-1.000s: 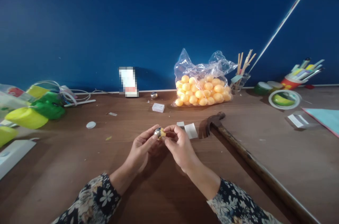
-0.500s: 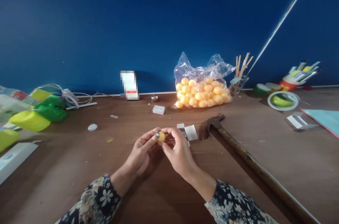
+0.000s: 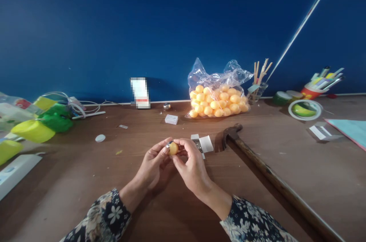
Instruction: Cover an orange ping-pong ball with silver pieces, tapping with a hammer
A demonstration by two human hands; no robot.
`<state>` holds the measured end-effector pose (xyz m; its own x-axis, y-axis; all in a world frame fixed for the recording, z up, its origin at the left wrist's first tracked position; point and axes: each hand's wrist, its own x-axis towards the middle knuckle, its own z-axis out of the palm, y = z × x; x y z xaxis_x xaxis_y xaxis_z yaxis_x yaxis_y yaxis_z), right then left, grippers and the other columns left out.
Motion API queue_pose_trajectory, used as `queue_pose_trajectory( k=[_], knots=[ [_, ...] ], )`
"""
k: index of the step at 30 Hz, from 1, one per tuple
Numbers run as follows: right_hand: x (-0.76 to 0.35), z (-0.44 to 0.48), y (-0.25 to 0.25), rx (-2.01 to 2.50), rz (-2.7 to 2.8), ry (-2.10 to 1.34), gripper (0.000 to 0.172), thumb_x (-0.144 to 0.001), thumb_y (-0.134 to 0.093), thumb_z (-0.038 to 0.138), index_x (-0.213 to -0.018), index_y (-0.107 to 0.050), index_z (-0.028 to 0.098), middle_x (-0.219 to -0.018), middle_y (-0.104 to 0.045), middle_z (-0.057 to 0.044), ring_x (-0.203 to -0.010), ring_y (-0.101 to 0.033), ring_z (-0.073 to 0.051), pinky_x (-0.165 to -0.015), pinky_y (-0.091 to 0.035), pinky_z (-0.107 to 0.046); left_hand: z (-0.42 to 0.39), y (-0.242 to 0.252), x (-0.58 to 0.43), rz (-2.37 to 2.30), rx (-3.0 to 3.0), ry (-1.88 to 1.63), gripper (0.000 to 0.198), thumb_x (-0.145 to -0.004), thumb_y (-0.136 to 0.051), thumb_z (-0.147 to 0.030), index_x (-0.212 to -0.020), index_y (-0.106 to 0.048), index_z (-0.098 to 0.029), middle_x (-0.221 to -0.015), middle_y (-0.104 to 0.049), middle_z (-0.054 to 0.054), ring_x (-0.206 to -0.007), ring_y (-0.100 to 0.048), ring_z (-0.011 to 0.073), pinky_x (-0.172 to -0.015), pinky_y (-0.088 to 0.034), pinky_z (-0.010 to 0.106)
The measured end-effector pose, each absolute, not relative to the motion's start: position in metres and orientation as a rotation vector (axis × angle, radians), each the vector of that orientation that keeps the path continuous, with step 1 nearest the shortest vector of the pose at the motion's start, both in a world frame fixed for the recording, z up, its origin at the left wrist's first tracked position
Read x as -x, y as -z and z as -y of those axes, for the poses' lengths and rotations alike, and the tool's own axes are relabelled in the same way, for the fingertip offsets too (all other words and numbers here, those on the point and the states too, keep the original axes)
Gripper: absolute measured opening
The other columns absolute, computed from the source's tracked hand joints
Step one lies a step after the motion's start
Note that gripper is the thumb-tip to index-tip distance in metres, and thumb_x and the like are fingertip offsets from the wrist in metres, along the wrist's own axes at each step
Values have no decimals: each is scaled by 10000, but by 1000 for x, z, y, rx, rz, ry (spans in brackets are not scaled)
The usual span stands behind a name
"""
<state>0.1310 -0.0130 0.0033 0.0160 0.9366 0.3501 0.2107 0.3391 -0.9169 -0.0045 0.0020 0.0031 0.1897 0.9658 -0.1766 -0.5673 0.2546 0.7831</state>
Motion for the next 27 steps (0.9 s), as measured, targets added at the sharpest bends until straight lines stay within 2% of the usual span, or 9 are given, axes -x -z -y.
queue_pose_trajectory(
  k=[3, 9, 14, 16, 19, 22, 25, 27],
  knots=[
    [-132, 13, -4, 1113, 1473, -766, 280, -806, -605, 178, -1075, -562, 239, -1084, -621, -65, -969, -618, -209, -819, -546, -344, -1, -5, 4, -732, -661, -1185, 414, -708, -748, -357, -1051, -681, -137, -998, -714, 107, -857, -675, 172, -766, -528, 261],
    [-131, 14, -6, 1174, 1569, -611, 306, -786, -606, 149, -1076, -562, 232, -1055, -636, -65, -967, -602, -212, -875, -494, -377, -1, -3, 3, -783, -642, -1186, 404, -689, -769, -295, -1056, -680, -152, -922, -720, 72, -766, -661, 130, -702, -519, 222],
    [-157, -1, -22, 1183, 1602, -651, 334, -783, -665, 293, -1099, -580, 229, -1056, -657, -69, -963, -611, -219, -824, -506, -362, -6, -1, 3, -806, -632, -1209, 371, -717, -737, -354, -992, -672, -113, -825, -717, 77, -704, -662, 145, -649, -531, 242],
    [-177, -12, -30, 1257, 1544, -502, 246, -825, -615, 320, -1048, -603, 218, -1027, -664, -78, -926, -620, -217, -803, -507, -364, -8, -2, 3, -832, -627, -1246, 393, -687, -755, -388, -934, -675, -92, -784, -707, 74, -683, -655, 141, -644, -534, 239],
    [-202, -26, -34, 1387, 1720, -190, 105, -838, -574, 253, -860, -667, 210, -1017, -669, -93, -983, -599, -244, -892, -464, -415, -8, -6, 3, -901, -601, -1242, 479, -628, -757, -503, -835, -672, -79, -703, -686, 70, -620, -636, 128, -573, -515, 205],
    [-210, -29, -28, 1521, 2013, -44, 143, -807, -591, 182, -721, -701, 213, -1117, -646, -105, -1074, -541, -275, -948, -426, -446, -7, -8, 3, -956, -598, -1190, 537, -622, -707, -598, -793, -657, -91, -623, -659, 53, -504, -579, 98, -448, -440, 173],
    [-206, -27, -22, 1598, 2164, 29, 134, -783, -623, 161, -707, -724, 204, -1221, -605, -125, -1165, -464, -313, -960, -419, -460, -6, -8, 3, -948, -622, -1182, 534, -649, -678, -611, -804, -654, -101, -604, -646, 40, -446, -518, 70, -393, -361, 158],
    [-201, -25, -19, 1624, 2209, 66, 127, -778, -629, 155, -725, -737, 199, -1239, -599, -129, -1187, -446, -324, -968, -415, -466, -6, -8, 3, -940, -627, -1180, 526, -653, -681, -602, -818, -657, -102, -627, -656, 45, -446, -513, 67, -396, -356, 161]
  ],
)
